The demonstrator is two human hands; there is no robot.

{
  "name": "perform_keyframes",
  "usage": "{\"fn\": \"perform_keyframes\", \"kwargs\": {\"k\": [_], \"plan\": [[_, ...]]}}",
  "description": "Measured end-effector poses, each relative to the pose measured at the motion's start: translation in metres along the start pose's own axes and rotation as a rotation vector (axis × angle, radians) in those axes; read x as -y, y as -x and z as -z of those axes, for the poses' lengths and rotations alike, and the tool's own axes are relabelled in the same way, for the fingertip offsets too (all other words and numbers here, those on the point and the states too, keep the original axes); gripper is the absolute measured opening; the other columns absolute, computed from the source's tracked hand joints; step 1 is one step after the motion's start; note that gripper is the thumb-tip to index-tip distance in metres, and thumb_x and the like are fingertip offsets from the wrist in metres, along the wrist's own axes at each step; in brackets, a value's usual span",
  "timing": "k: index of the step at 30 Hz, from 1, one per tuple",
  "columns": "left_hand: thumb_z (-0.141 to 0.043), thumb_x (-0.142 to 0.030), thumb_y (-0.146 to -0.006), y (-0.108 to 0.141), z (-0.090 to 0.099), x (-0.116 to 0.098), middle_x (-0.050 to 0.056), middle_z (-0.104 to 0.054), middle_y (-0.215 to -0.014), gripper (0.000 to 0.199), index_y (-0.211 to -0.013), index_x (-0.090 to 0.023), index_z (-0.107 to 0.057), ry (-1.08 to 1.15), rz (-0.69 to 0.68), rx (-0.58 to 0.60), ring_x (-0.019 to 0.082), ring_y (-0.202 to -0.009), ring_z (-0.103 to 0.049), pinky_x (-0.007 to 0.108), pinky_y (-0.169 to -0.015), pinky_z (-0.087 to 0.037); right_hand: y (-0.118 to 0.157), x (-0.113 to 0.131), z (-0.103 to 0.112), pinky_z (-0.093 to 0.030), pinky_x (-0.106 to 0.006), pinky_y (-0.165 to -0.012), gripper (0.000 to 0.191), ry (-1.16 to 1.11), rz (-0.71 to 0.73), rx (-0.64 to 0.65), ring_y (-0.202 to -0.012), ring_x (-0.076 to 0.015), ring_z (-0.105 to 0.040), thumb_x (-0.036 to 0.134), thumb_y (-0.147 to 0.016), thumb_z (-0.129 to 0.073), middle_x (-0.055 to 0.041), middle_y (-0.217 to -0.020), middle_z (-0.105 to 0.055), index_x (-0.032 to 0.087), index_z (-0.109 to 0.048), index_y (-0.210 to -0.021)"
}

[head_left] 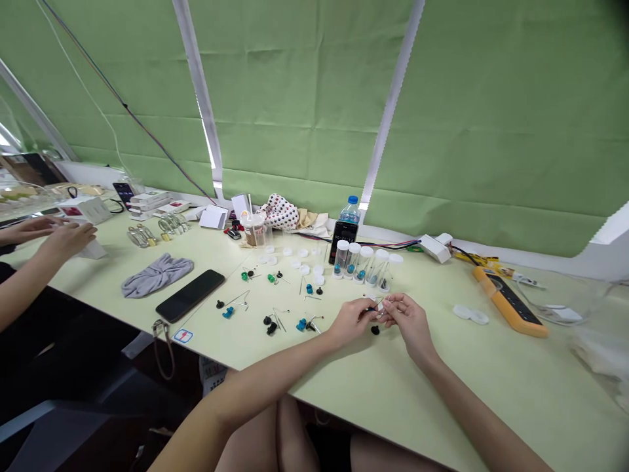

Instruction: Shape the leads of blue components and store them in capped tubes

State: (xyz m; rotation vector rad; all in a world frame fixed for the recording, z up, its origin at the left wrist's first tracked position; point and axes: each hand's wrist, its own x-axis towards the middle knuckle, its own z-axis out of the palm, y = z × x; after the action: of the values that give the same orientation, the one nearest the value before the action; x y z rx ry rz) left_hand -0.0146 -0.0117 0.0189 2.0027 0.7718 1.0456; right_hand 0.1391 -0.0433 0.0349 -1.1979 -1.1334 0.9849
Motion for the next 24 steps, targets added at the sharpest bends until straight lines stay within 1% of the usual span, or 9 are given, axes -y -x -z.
{"fn": "perform_keyframes", "kwargs": {"k": [7, 10, 14, 17, 19, 21, 23, 24], "plan": [[-0.045, -0.031, -0.085, 0.001, 0.000, 0.002, 0.004, -0.061, -0.081, 0.024, -0.093, -0.016, -0.061, -0.005, -0.050, 0.033, 0.012, -0.070, -0.053, 0.021, -0.066, -0.042, -0.003, -0.011, 0.007, -0.048, -0.024, -0.049, 0.036, -0.121, -0.186, 0.066, -0.052, -0.0135, -0.060, 0.044, -0.066, -0.073, -0.0017, -0.064, -0.063, 0.017, -0.056, -0.081], [-0.044, -0.032, -0.085, 0.001, 0.001, -0.001, 0.004, -0.061, -0.080, 0.025, -0.092, -0.016, -0.061, 0.004, -0.054, 0.060, 0.012, -0.069, -0.053, 0.021, -0.066, -0.042, -0.004, -0.015, 0.009, -0.047, -0.023, -0.049, 0.033, -0.160, -0.232, 0.097, -0.052, -0.0122, -0.058, 0.042, -0.067, -0.072, -0.0022, -0.065, -0.063, 0.016, -0.057, -0.081], [-0.043, -0.035, -0.086, 0.001, 0.001, -0.004, 0.005, -0.063, -0.083, 0.027, -0.091, -0.015, -0.061, 0.079, -0.013, 0.061, 0.012, -0.073, -0.056, 0.022, -0.068, -0.043, -0.004, -0.016, 0.009, -0.042, -0.021, -0.045, 0.032, -0.156, -0.254, 0.136, -0.049, -0.0101, -0.054, 0.042, -0.070, -0.070, -0.0005, -0.063, -0.061, 0.016, -0.056, -0.082], [-0.045, -0.038, -0.085, 0.001, 0.000, -0.003, 0.005, -0.064, -0.084, 0.029, -0.092, -0.015, -0.061, 0.174, 0.041, 0.041, 0.013, -0.074, -0.059, 0.023, -0.069, -0.045, -0.003, -0.016, 0.006, -0.038, -0.020, -0.041, 0.035, -0.077, -0.198, 0.115, -0.045, -0.0092, -0.050, 0.045, -0.071, -0.068, 0.0010, -0.063, -0.059, 0.017, -0.055, -0.087], [-0.047, -0.040, -0.084, 0.001, -0.001, -0.002, 0.005, -0.063, -0.084, 0.029, -0.092, -0.015, -0.060, 0.254, 0.070, 0.031, 0.014, -0.075, -0.061, 0.024, -0.069, -0.047, -0.003, -0.015, 0.005, -0.038, -0.021, -0.041, 0.037, 0.015, -0.106, 0.061, -0.045, -0.0087, -0.050, 0.046, -0.072, -0.067, 0.0009, -0.070, -0.060, 0.019, -0.054, -0.093], [-0.049, -0.042, -0.082, 0.000, -0.001, -0.001, 0.005, -0.063, -0.085, 0.030, -0.091, -0.015, -0.059, 0.344, 0.091, 0.029, 0.016, -0.076, -0.063, 0.026, -0.071, -0.048, -0.003, -0.014, 0.005, -0.044, -0.024, -0.047, 0.036, 0.122, 0.020, 0.028, -0.050, -0.0105, -0.053, 0.046, -0.073, -0.065, -0.0009, -0.080, -0.061, 0.019, -0.054, -0.095], [-0.051, -0.044, -0.081, -0.001, -0.001, 0.000, 0.005, -0.063, -0.086, 0.032, -0.091, -0.015, -0.058, 0.413, 0.114, 0.025, 0.017, -0.076, -0.064, 0.028, -0.072, -0.049, -0.003, -0.013, 0.005, -0.049, -0.028, -0.059, 0.030, 0.221, 0.150, 0.045, -0.062, -0.0149, -0.059, 0.046, -0.078, -0.059, -0.0037, -0.087, -0.061, 0.019, -0.057, -0.092], [-0.051, -0.045, -0.080, -0.001, -0.001, 0.001, 0.006, -0.063, -0.085, 0.033, -0.091, -0.015, -0.057, 0.435, 0.125, 0.017, 0.017, -0.076, -0.064, 0.028, -0.072, -0.050, -0.002, -0.013, 0.005, -0.049, -0.030, -0.064, 0.027, 0.270, 0.210, 0.066, -0.069, -0.0171, -0.060, 0.045, -0.081, -0.055, -0.0049, -0.088, -0.061, 0.019, -0.058, -0.090]]}}
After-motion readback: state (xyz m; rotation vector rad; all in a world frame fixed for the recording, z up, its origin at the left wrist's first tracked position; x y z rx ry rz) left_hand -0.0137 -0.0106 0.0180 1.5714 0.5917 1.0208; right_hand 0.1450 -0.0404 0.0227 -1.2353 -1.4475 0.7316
